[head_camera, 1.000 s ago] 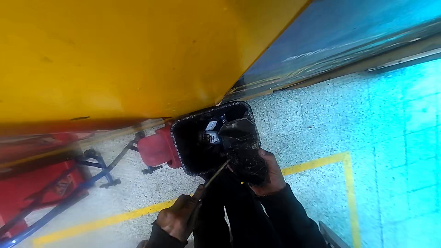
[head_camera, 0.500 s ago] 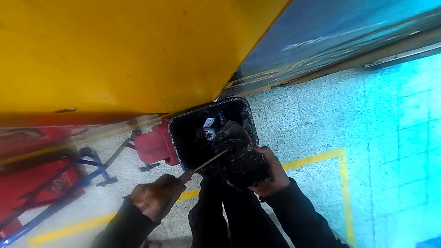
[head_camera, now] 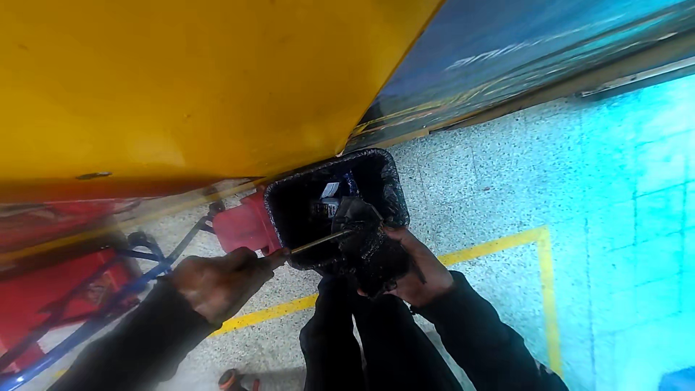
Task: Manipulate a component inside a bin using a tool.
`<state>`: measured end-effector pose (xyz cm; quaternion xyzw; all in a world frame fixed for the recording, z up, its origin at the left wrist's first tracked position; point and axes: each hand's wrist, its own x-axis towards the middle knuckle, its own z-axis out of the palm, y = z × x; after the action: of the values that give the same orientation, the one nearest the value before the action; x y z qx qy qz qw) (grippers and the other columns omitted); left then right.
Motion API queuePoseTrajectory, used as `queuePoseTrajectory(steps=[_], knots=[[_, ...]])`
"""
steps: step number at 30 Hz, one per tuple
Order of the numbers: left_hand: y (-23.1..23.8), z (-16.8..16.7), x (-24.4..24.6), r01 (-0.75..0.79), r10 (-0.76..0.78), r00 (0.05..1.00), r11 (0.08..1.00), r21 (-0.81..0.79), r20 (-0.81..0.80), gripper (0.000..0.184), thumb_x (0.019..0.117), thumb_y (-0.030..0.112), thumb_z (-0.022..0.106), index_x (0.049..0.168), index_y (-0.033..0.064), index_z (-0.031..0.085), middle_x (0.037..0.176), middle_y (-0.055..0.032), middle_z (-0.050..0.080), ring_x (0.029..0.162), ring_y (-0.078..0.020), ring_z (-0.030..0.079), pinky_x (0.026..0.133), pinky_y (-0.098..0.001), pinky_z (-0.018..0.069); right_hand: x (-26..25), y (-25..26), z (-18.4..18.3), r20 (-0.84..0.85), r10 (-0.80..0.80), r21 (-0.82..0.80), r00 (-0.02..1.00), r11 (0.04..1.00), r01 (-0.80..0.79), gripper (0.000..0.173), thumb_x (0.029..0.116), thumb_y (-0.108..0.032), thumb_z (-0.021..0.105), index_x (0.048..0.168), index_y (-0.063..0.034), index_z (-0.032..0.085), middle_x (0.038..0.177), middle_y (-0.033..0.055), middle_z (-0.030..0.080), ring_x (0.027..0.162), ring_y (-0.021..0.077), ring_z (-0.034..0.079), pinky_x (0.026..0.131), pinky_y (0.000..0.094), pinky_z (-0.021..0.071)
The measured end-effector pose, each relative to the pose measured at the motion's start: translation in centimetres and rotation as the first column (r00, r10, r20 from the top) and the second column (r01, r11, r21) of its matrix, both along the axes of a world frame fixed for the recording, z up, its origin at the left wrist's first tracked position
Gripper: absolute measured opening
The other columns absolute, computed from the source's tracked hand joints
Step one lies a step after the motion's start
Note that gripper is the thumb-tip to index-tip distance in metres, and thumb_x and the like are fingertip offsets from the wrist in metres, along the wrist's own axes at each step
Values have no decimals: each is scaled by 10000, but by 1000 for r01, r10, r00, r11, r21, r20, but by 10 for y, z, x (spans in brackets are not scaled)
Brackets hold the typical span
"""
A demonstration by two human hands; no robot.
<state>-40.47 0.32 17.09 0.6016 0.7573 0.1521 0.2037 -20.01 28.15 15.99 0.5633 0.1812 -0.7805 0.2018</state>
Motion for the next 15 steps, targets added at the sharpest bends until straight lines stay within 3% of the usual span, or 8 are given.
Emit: queuePoseTrajectory(steps=[9, 15], knots=[[-18, -28, 21, -59, 65, 995, 996, -70, 77, 381, 1037, 374, 451, 1336, 341, 684, 822, -30, 694, 563, -193, 658, 423, -388, 509, -3, 5, 1, -20, -25, 38, 999, 999, 26, 419, 1006, -501, 462, 1144, -152, 649, 986, 126, 713, 849, 282, 722, 703, 493, 615], [1, -1, 9, -23, 24, 998, 999, -28, 57, 392, 1044, 354, 449, 1378, 336, 654, 826, -24, 660, 540, -170, 621, 396, -351, 463, -3, 1, -1, 43, 2, 46, 999, 999, -4, 412, 1015, -500, 458, 1139, -155, 647, 968, 125, 708, 818, 284, 714, 668, 486, 605]])
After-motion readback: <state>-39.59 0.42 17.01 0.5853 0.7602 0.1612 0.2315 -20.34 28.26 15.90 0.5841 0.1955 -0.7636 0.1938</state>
